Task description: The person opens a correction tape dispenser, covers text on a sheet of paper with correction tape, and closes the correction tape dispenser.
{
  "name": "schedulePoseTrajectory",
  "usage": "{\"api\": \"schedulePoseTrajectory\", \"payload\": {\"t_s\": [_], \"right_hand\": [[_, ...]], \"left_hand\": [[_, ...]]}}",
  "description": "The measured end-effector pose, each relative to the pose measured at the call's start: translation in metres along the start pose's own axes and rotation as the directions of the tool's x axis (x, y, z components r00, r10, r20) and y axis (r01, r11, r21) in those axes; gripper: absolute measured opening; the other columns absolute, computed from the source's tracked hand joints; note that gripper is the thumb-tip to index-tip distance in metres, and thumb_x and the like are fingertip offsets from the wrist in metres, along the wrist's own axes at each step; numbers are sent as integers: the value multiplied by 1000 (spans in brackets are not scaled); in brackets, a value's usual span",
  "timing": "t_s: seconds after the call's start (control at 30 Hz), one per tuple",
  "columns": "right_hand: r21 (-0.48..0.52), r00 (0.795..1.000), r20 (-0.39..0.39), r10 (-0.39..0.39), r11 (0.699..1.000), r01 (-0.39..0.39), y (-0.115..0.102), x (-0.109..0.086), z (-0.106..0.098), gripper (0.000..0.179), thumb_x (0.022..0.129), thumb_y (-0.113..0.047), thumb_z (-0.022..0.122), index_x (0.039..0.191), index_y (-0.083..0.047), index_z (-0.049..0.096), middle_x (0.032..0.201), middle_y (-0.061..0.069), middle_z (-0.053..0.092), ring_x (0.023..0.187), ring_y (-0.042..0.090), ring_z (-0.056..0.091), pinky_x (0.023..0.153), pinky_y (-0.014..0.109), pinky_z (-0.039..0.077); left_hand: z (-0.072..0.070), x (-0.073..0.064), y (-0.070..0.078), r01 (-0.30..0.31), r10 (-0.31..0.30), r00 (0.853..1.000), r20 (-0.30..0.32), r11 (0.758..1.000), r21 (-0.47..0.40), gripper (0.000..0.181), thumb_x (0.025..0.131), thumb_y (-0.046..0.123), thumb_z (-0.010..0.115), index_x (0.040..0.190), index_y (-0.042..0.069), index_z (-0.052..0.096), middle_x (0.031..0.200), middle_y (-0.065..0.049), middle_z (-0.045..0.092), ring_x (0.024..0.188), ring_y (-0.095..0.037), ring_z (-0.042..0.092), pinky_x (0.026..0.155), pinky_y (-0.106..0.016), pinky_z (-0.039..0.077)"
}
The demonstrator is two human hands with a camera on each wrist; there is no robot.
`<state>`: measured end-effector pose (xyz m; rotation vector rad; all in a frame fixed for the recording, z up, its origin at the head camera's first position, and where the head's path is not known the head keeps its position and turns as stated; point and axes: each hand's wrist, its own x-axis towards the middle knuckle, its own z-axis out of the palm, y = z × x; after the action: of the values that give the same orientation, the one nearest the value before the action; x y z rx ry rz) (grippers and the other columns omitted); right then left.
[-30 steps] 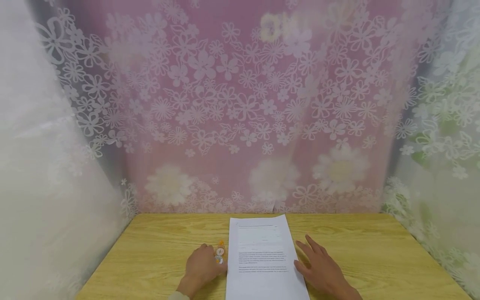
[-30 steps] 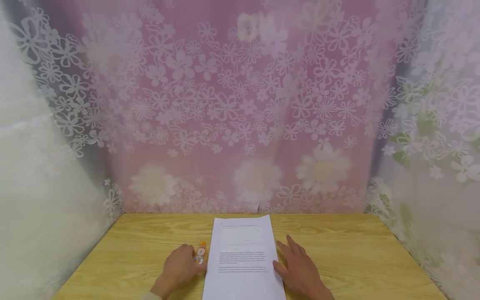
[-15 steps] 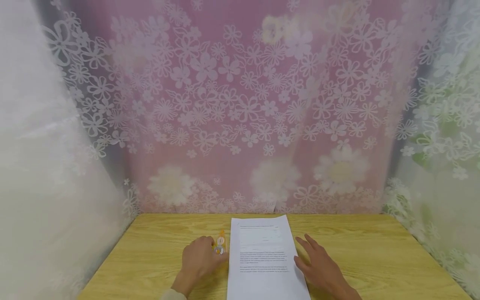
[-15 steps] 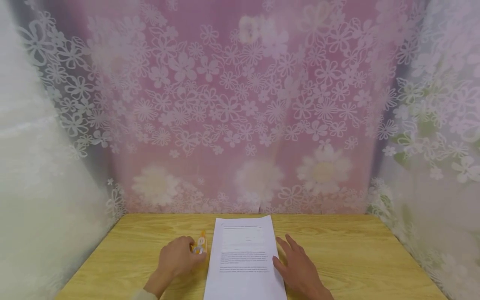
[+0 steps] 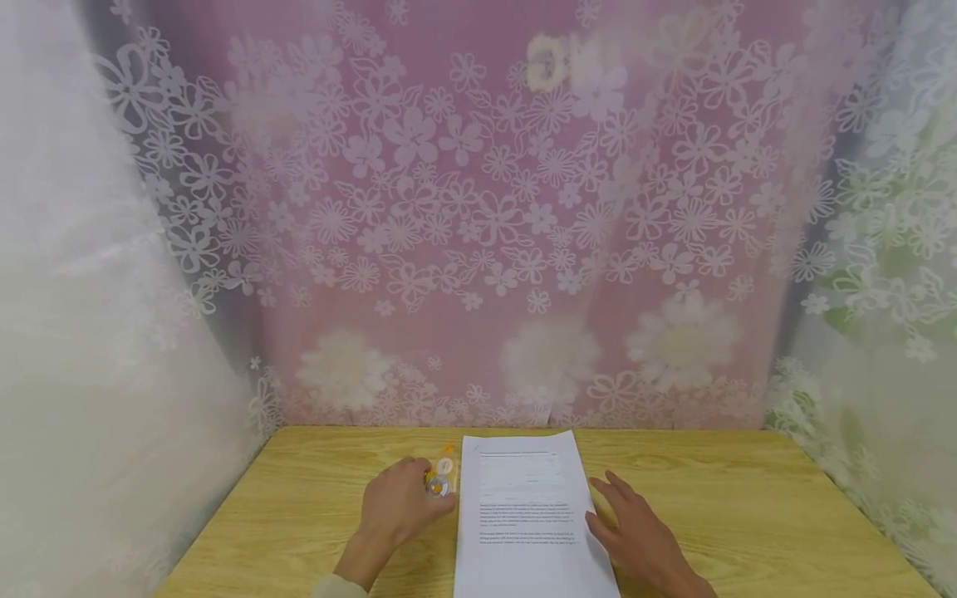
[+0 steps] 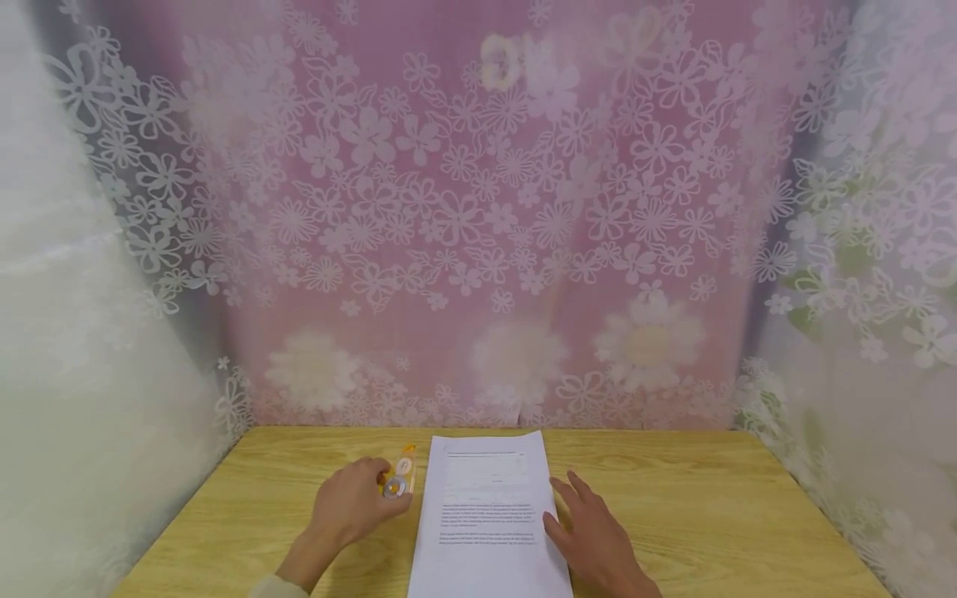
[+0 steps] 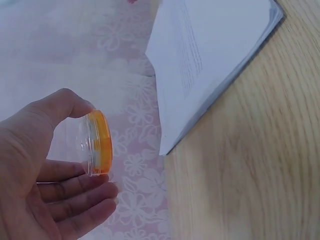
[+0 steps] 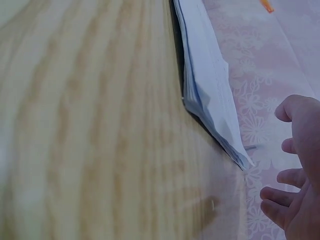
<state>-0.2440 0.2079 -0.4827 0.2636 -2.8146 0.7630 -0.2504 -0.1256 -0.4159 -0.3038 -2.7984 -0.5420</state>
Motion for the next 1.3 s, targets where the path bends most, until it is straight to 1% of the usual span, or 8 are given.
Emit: {"api": "schedulePoseTrajectory", "payload": {"t_s": [0.13,0.3,0.53,0.67,0.9,1.0,1.17,1.3], "right_hand": [[1,1000,5,10,1000,-10,-1,-1,1,50,92,-29,64,136,-10,53,145,20,39,125,43,43,86,59,43],[9,999,27,39,999,-39,-3,-1,3,51,91,-31,64,136,-9,53,146,19,38,125,43,42,88,60,42],[7,999,17,34,999,-34,-6,-3,5,50,92,-30,64,136,-10,53,145,17,40,126,40,43,90,59,41],[12,999,27,32,999,-32,-7,-4,6,49,92,-31,63,136,-11,53,145,17,40,127,39,42,92,59,40],[57,999,40,22,998,-24,-9,-5,9,47,93,-33,62,135,-11,54,145,16,41,128,37,42,94,57,39],[123,999,40,13,992,-18,-13,-7,10,46,94,-34,61,134,-11,54,144,16,42,129,37,41,96,56,38],[257,999,44,14,966,-25,-27,-10,7,46,95,-37,59,133,-12,55,141,12,47,128,34,43,101,55,34],[326,999,54,-1,945,-17,-39,-11,7,46,97,-42,54,133,-14,55,139,7,49,121,31,50,97,53,39]], "left_hand": [[-3,-1,3,-29,29,1000,7,999,-30,50,74,43,70,105,4,70,86,0,61,57,-9,44,46,-24,37],[-5,-2,9,-100,102,995,19,990,-98,50,74,39,73,109,2,69,93,-4,62,59,-7,45,48,-22,39],[-7,-6,17,-205,211,977,25,968,-142,46,74,31,74,111,4,68,95,1,61,63,-5,47,55,-20,41],[-5,-8,20,-247,254,967,31,957,-150,46,75,32,75,111,6,68,94,2,59,65,-5,47,55,-20,41],[4,-11,25,-250,261,964,47,953,-170,48,76,36,76,112,6,67,98,2,61,70,-4,49,60,-21,44],[7,-13,29,-251,264,963,43,947,-199,47,76,36,77,111,5,68,97,2,60,71,-4,50,60,-21,44],[15,-15,36,-257,266,964,8,938,-232,47,75,37,78,110,7,68,96,4,61,73,-6,53,61,-21,45],[21,-15,43,-263,269,963,-8,933,-247,47,74,38,79,109,7,69,93,7,60,70,-3,50,60,-21,44]]}}
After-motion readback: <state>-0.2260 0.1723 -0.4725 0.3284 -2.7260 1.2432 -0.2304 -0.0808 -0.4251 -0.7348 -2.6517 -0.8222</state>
